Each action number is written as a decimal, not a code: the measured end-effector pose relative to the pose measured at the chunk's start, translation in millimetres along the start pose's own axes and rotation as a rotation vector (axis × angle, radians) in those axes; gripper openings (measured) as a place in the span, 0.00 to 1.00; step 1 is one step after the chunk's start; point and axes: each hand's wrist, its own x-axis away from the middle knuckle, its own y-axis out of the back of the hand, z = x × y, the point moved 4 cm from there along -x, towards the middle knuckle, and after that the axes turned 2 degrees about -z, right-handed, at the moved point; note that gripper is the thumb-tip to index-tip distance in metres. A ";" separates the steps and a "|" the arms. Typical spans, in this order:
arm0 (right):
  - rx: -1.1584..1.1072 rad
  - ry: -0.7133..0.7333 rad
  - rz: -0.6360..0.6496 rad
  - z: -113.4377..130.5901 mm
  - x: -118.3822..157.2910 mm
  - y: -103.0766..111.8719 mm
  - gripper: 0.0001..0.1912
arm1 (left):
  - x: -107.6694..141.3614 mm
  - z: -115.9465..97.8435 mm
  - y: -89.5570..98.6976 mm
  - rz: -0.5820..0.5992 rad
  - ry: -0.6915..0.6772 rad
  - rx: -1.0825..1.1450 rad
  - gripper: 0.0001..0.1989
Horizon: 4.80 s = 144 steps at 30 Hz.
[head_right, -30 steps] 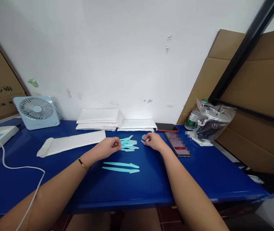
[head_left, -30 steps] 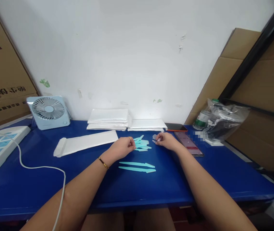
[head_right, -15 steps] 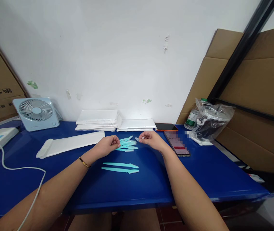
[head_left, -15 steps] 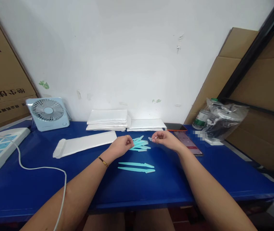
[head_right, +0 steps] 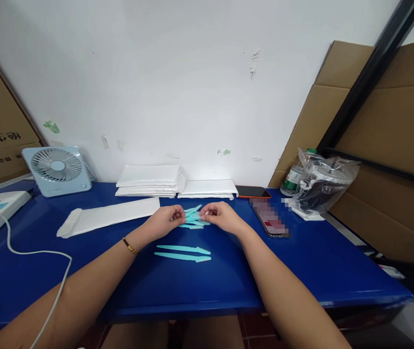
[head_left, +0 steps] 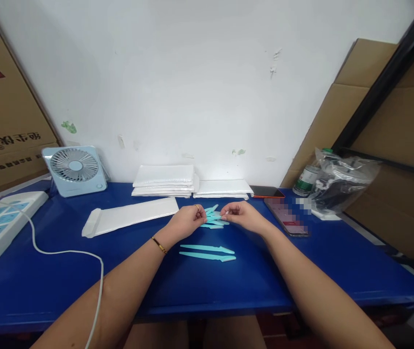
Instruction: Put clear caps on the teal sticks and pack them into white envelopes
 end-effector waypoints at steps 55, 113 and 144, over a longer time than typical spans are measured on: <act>-0.288 -0.011 -0.240 1.1 2.2 23.4 0.18 | 3.4 -9.7 9.1 -0.058 0.070 0.162 0.13; -0.312 0.208 -0.464 11.7 6.5 32.9 0.09 | 3.9 -10.8 13.4 -0.081 0.067 0.289 0.21; 0.612 0.211 0.140 11.4 -2.2 -28.9 0.32 | 4.7 -7.9 -4.2 0.113 -0.113 -0.531 0.19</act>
